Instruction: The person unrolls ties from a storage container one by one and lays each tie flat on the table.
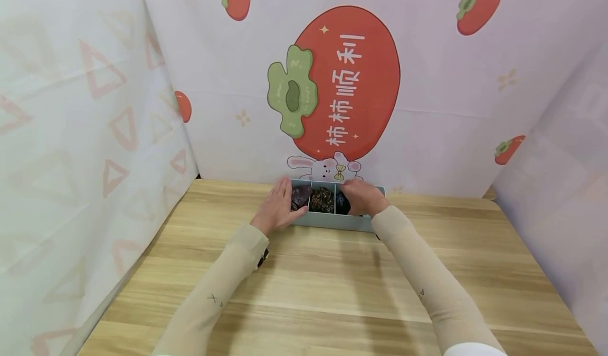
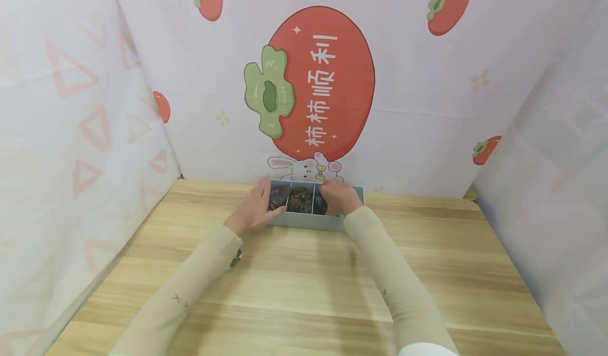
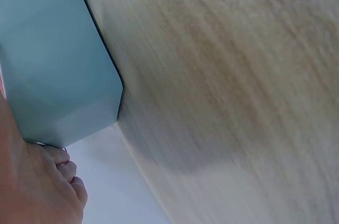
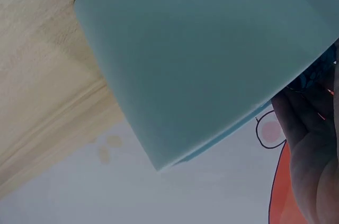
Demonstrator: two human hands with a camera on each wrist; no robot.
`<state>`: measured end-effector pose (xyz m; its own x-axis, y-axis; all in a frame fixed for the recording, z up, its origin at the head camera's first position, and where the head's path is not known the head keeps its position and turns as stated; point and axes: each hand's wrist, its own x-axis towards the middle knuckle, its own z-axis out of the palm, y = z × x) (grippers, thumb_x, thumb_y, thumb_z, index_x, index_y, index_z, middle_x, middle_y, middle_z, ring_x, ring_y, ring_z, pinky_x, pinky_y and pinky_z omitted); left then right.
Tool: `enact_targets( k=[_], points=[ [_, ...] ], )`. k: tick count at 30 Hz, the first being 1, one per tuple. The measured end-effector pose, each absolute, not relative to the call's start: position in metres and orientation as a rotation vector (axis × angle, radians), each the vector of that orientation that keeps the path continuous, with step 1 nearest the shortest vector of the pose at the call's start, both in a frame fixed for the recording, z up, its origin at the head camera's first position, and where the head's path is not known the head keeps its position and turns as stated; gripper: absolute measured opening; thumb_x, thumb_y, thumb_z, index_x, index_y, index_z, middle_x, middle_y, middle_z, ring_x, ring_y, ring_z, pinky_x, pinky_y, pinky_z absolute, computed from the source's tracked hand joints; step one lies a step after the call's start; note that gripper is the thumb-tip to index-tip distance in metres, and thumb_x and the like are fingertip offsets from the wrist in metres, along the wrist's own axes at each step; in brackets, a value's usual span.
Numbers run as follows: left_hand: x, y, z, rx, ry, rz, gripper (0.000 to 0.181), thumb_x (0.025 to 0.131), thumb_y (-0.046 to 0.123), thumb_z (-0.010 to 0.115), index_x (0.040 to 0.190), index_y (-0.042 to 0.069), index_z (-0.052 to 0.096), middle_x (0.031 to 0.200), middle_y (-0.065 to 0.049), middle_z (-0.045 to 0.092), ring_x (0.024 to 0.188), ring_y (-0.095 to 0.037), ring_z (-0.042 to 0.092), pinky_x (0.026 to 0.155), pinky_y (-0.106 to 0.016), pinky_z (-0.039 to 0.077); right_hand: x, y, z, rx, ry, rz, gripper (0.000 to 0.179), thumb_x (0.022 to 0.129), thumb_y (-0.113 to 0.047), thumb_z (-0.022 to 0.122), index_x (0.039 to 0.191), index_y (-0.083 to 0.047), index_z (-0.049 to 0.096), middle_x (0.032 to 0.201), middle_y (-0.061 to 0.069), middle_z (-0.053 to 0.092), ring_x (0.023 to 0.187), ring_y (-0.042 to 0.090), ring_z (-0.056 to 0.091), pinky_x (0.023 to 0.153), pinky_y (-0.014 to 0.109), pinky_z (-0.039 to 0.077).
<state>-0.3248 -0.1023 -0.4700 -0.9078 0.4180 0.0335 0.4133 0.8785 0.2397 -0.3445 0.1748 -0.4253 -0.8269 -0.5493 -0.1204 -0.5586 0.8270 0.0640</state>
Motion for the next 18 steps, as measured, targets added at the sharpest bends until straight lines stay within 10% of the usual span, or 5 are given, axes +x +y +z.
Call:
enact_targets(
  k=[18],
  points=[
    [-0.3232,-0.1015,-0.4717,0.638,3.016,0.412,0.104,0.102,0.068,0.040,0.166,-0.008,0.007,0.176,-0.026,0.007,0.166,-0.038,0.007,0.136,-0.048,0.014,-0.3470,0.1796,-0.4311,-0.915,2.925,0.057,0.061,0.079,-0.033,0.095,0.127,-0.003,0.073,0.118,0.012,0.075,0.102,0.025,0.071,0.095,0.042,0.063]
  ],
)
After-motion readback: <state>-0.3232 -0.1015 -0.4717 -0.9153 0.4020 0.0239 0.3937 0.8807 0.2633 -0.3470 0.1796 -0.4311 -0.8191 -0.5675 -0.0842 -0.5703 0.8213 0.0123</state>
